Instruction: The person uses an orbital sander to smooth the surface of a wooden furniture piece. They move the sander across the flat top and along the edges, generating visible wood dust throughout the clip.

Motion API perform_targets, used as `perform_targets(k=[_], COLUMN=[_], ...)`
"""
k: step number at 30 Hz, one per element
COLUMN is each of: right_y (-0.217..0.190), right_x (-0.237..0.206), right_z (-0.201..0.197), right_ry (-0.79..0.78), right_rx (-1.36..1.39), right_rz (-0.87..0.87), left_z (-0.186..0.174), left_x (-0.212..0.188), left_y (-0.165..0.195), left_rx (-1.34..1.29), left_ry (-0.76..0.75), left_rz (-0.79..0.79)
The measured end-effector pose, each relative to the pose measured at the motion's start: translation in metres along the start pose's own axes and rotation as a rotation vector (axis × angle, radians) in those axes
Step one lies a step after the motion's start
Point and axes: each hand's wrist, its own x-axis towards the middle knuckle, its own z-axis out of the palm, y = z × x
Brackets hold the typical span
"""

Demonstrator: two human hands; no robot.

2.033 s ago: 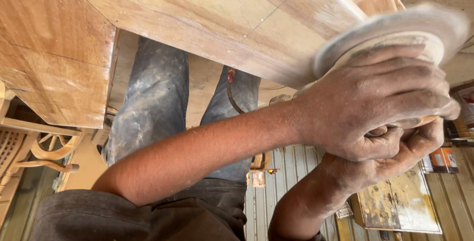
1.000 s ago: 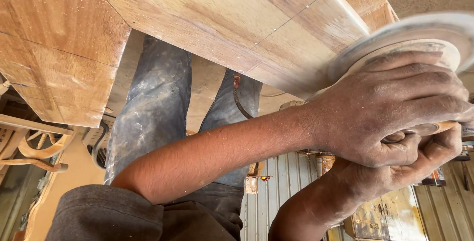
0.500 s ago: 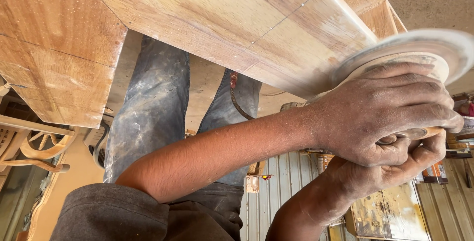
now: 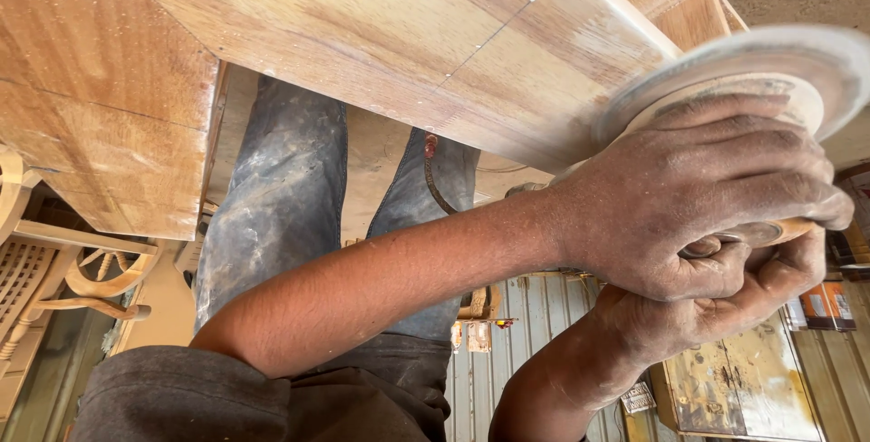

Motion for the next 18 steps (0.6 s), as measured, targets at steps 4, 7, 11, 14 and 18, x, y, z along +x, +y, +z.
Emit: perform_targets(k=[4,7,11,14,18], right_y=[-0.006,-0.007,-0.007,-0.003,0.004], right_x=[0.0,-0.001,-0.004,-0.002,0.009], right_z=[0.008,0.01,0.001,-0.006,-0.003], right_ry=[0.012,-0.031,-0.069,-0.054,-0.071], right_rx=[-0.023,-0.056,-0.092,-0.04,-0.021], right_rz=[-0.017,-0.077,-0.055,-0.028,-0.076], left_z=[-0.027,-0.034,-0.03,-0.025,-0.026], left_x=[0.001,0.002,0.003,0.004,0.005], left_y=[0.001,0.006,0.008,0.004,0.004], left_rx=[0.08,0.119,0.145,0.14,0.156], left_ry=[-0.045,-0.058,-0.047,-0.079,-0.08], left_rz=[-0.026,-0.026,-0.026,-0.033,-0.042])
